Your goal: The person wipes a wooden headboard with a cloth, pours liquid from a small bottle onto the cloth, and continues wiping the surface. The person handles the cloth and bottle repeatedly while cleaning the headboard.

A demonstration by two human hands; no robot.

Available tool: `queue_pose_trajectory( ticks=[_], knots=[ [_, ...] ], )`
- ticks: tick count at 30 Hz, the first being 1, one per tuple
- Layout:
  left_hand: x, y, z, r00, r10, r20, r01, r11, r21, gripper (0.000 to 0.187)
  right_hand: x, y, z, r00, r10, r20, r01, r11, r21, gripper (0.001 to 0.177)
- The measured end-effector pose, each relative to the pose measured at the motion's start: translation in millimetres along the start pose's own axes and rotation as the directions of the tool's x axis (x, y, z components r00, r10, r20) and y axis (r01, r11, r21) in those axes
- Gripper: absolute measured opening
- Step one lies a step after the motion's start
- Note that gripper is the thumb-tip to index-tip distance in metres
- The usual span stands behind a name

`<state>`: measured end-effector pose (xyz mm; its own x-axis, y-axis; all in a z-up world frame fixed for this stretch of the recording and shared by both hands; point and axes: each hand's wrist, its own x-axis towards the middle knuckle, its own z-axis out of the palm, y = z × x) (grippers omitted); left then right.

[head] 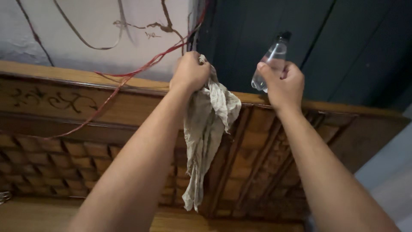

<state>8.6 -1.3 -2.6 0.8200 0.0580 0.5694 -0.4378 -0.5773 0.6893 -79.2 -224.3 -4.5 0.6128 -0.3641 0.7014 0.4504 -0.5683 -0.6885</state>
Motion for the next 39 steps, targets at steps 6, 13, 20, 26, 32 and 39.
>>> queue_pose_trajectory(
  ticks=[6,13,20,26,32,39],
  knots=[
    [1.3,-2.7,1.2,0.999,0.032,0.031,-0.032,0.999,-0.017,0.036,-12.2,4.0,-23.3,1.0,0.006,0.008,-0.005,0.991,-0.132,0.05],
    [-4.5,-0.2,-0.3,0.998,0.056,0.033,-0.055,0.998,-0.007,0.035,-20.6,7.6,-64.8,0.991,-0.124,-0.045,0.111,0.967,-0.231,0.05],
    [-8.4,5.8,-2.0,0.998,0.043,0.056,-0.045,0.999,0.025,0.034,-73.3,27.0,-58.9,0.981,-0.178,-0.083,0.165,0.976,-0.139,0.049],
    [-30.9,18.5,-0.6,0.941,0.331,-0.076,-0.328,0.943,0.051,0.029,-101.6,29.7,-41.6,0.968,-0.222,-0.117,0.217,0.975,-0.056,0.051],
    [-97.6,44.4,33.8,0.788,0.577,-0.217,-0.608,0.784,-0.126,0.022,-133.5,45.8,-27.6,0.986,-0.134,-0.101,0.141,0.988,0.06,0.046],
    [-196.6,8.0,72.1,0.907,0.417,-0.064,-0.414,0.848,-0.331,0.022,-184.3,86.1,-40.4,0.994,-0.047,-0.101,0.049,0.999,0.018,0.042]
  ],
)
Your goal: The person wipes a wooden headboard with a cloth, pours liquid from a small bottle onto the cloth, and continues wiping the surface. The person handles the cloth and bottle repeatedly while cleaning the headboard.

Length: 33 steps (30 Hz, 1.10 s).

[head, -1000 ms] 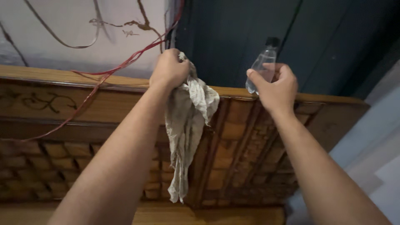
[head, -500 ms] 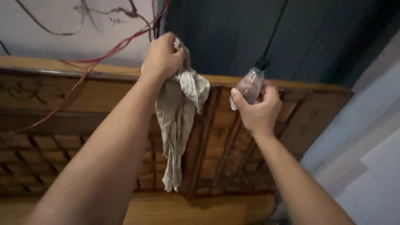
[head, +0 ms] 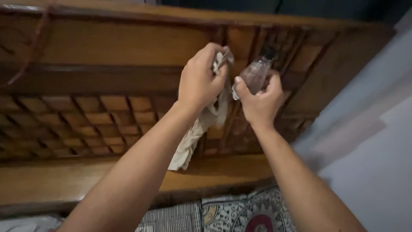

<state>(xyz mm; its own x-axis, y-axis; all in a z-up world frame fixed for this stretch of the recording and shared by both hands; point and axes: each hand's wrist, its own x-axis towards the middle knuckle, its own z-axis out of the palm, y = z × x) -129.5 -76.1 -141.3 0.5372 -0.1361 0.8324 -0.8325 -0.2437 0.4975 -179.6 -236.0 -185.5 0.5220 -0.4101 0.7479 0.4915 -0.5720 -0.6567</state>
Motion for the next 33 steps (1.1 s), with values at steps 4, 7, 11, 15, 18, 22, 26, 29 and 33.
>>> queue_pose_trajectory(
  ticks=[4,7,11,15,18,22,26,29,33],
  knots=[
    [-44.3,-17.9,14.7,0.98,-0.166,0.11,0.164,0.986,0.03,0.021,-30.0,27.3,-13.6,1.0,0.023,0.02,-0.021,0.996,-0.081,0.044],
    [-68.9,-29.2,30.2,0.963,-0.211,0.164,0.209,0.977,0.034,0.019,-49.0,49.0,-18.6,0.998,0.053,0.042,-0.04,0.966,-0.254,0.05],
    [-91.5,-37.4,51.5,0.93,-0.328,0.165,0.33,0.944,0.016,0.02,-71.4,75.2,-19.5,0.986,0.161,0.05,-0.131,0.917,-0.376,0.058],
    [-112.4,-40.4,71.5,0.913,-0.34,0.227,0.343,0.939,0.025,0.023,-89.9,100.5,-23.8,0.977,0.205,0.054,-0.169,0.909,-0.382,0.058],
    [-131.8,-44.6,82.6,0.879,-0.401,0.258,0.401,0.915,0.057,0.023,-104.0,118.8,-26.3,0.967,0.254,0.033,-0.234,0.928,-0.29,0.06],
    [-155.9,-53.6,97.8,0.803,-0.501,0.321,0.484,0.864,0.138,0.026,-125.2,142.4,-36.8,0.962,0.273,0.033,-0.237,0.884,-0.404,0.059],
    [-178.0,-62.9,114.4,0.739,-0.575,0.351,0.547,0.816,0.186,0.024,-146.6,163.4,-45.3,0.928,0.367,0.063,-0.328,0.887,-0.326,0.048],
    [-193.2,-72.0,129.3,0.679,-0.605,0.416,0.582,0.789,0.198,0.024,-165.0,179.2,-48.2,0.924,0.377,0.058,-0.351,0.9,-0.257,0.045],
    [-217.2,-81.4,150.4,0.579,-0.676,0.455,0.62,0.728,0.293,0.029,-190.6,206.1,-61.9,0.881,0.47,0.047,-0.427,0.836,-0.345,0.05]
  ],
)
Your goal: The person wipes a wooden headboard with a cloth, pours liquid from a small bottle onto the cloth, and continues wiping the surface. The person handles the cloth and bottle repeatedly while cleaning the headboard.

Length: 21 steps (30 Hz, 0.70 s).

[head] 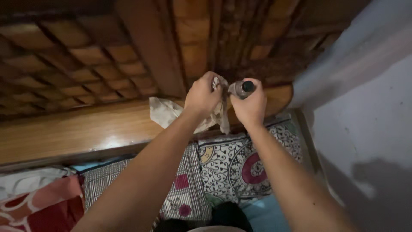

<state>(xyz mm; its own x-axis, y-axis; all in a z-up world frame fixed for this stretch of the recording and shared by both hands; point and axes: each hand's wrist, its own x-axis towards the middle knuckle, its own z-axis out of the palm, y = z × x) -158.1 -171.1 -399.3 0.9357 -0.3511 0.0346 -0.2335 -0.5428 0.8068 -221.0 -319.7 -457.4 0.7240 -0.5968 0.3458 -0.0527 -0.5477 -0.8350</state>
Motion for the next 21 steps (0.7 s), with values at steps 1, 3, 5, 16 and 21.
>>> queue_pose_trajectory(
  ticks=[1,3,5,16,21],
  knots=[
    [-0.6,-3.1,6.9,1.0,-0.028,0.004,0.028,1.0,0.012,0.03,-2.1,10.0,-0.9,0.999,0.035,0.018,-0.034,0.999,-0.019,0.05],
    [-3.3,-8.8,18.1,1.0,-0.019,-0.004,0.019,1.0,0.017,0.031,-4.9,30.4,-4.2,0.993,0.1,0.055,-0.097,0.994,-0.055,0.051],
    [-3.2,-15.1,26.7,0.999,-0.038,0.003,0.038,0.999,0.023,0.032,-6.0,51.5,-5.7,0.989,0.138,0.053,-0.131,0.984,-0.118,0.051],
    [-8.6,-64.6,50.8,0.994,0.008,-0.105,-0.015,0.997,-0.069,0.031,-20.6,105.7,2.8,0.974,0.21,0.079,-0.198,0.97,-0.141,0.05],
    [-5.2,-88.7,60.8,0.981,-0.163,-0.109,0.12,0.938,-0.326,0.032,-21.0,105.8,6.9,0.952,0.289,0.104,-0.281,0.956,-0.087,0.034]
  ],
)
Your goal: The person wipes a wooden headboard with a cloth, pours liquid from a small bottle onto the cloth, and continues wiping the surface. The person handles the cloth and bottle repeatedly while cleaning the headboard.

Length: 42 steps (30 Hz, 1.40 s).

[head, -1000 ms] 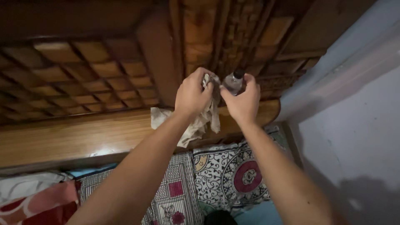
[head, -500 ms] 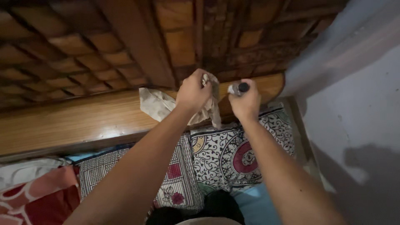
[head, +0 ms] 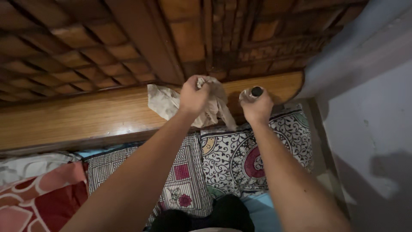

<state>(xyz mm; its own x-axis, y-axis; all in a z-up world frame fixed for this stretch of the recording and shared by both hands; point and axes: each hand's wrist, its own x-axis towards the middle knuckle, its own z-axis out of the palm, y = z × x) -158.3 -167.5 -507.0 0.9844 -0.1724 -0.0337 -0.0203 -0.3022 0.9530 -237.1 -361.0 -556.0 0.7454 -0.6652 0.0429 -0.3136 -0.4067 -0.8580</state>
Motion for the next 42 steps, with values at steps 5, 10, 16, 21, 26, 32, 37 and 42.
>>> queue_pose_trajectory(
  ticks=[5,10,16,21,26,32,37,42],
  knots=[
    [5.3,-15.6,-5.3,0.999,-0.037,0.004,0.037,0.989,-0.147,0.029,-6.4,2.5,0.1,0.997,-0.065,0.041,0.063,0.996,0.059,0.03],
    [6.9,-9.6,-14.9,0.987,-0.155,0.043,0.159,0.919,-0.362,0.026,-7.5,-19.2,-14.1,0.988,-0.153,-0.01,0.15,0.979,-0.135,0.065],
    [3.1,34.6,-30.7,0.999,0.046,0.02,-0.032,0.888,-0.459,0.02,-22.1,-91.9,-33.4,0.852,-0.459,-0.251,0.457,0.887,-0.071,0.048],
    [-2.3,114.8,-51.0,0.916,0.396,-0.067,-0.376,0.787,-0.489,0.013,-25.5,-173.5,-29.5,0.887,-0.461,0.018,0.404,0.794,0.455,0.031],
    [-1.3,210.5,-96.6,0.853,0.508,-0.121,-0.49,0.697,-0.523,0.013,-20.5,-254.7,-27.3,0.828,-0.547,0.121,0.258,0.564,0.784,0.03],
    [-6.5,304.4,-165.3,0.663,0.714,-0.226,-0.742,0.587,-0.325,0.016,-29.0,-361.8,-64.2,0.792,-0.599,0.115,0.216,0.451,0.866,0.029],
    [-13.2,359.2,-197.1,0.466,0.834,-0.294,-0.884,0.445,-0.141,0.023,-60.2,-436.7,-102.6,0.665,-0.741,0.091,0.154,0.256,0.954,0.031],
    [-15.7,398.8,-220.4,0.527,0.833,-0.168,-0.849,0.525,-0.06,0.033,-63.6,-482.2,-118.3,0.727,-0.687,-0.006,0.299,0.309,0.903,0.032]
  ],
)
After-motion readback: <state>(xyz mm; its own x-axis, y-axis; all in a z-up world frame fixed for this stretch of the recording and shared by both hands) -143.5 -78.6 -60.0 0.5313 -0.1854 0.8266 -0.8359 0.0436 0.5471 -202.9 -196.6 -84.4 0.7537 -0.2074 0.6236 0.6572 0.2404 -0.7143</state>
